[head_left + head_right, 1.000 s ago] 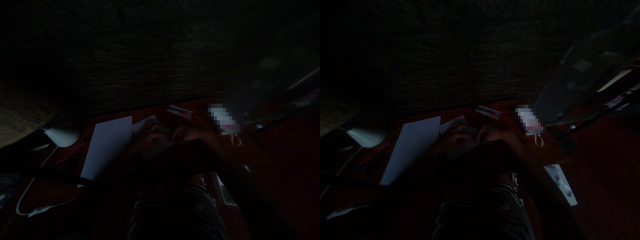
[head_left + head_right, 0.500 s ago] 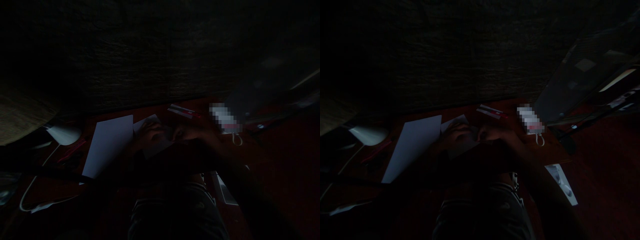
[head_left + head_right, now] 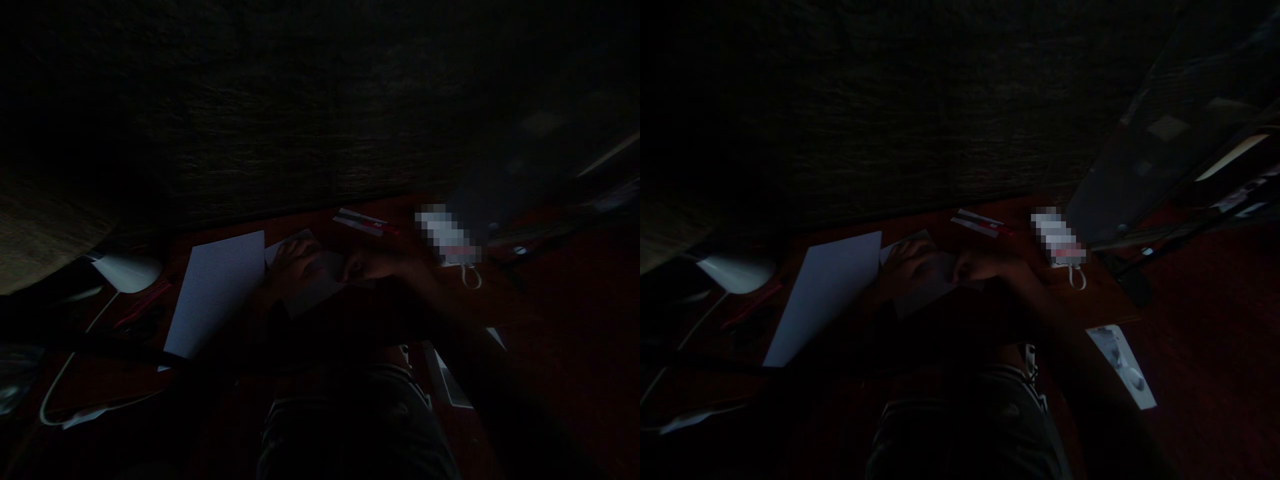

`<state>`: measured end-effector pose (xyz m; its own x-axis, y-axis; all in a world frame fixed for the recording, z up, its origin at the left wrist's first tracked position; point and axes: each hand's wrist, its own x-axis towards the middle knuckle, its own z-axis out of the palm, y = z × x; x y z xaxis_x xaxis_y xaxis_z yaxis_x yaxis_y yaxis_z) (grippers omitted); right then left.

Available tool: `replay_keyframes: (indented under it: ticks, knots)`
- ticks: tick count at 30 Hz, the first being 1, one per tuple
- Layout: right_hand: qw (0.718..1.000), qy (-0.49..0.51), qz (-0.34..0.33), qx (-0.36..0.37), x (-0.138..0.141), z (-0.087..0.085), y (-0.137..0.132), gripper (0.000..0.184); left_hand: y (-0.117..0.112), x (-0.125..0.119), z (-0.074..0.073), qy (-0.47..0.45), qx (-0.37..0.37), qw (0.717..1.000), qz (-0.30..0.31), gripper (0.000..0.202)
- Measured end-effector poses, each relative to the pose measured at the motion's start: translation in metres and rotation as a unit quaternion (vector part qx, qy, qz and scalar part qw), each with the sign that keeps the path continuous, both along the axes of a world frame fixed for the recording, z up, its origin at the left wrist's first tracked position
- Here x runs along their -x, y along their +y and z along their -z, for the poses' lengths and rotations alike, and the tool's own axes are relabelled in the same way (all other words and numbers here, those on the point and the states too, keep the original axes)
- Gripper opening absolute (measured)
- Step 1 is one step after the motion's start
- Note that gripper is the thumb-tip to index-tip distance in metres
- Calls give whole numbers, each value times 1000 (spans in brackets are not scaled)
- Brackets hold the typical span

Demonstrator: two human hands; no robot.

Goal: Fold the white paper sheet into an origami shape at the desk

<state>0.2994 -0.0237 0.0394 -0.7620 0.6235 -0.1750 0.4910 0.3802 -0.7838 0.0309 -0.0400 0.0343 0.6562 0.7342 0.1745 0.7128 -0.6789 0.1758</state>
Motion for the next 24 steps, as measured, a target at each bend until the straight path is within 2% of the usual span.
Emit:
replay_keyframes:
  ticks: [9, 15, 20, 24]
  knots:
    - [1000, -19, 4, 3, 0, -3, -1, 33, -1, -2, 2, -12, -23, 1000, -17, 47]
    - [1000, 3, 1, 9, 0, -3, -2, 31, -2, -5, 2, 6, -18, 1000, -15, 52]
    - [1000, 17, -4, 1, 0, -5, -3, 29, -5, -9, 3, -10, -4, 1000, 22, 58]
    - [1000, 9, -1, -6, -1, -2, -2, 30, -8, -11, 5, -43, 52, 994, 81, 53]
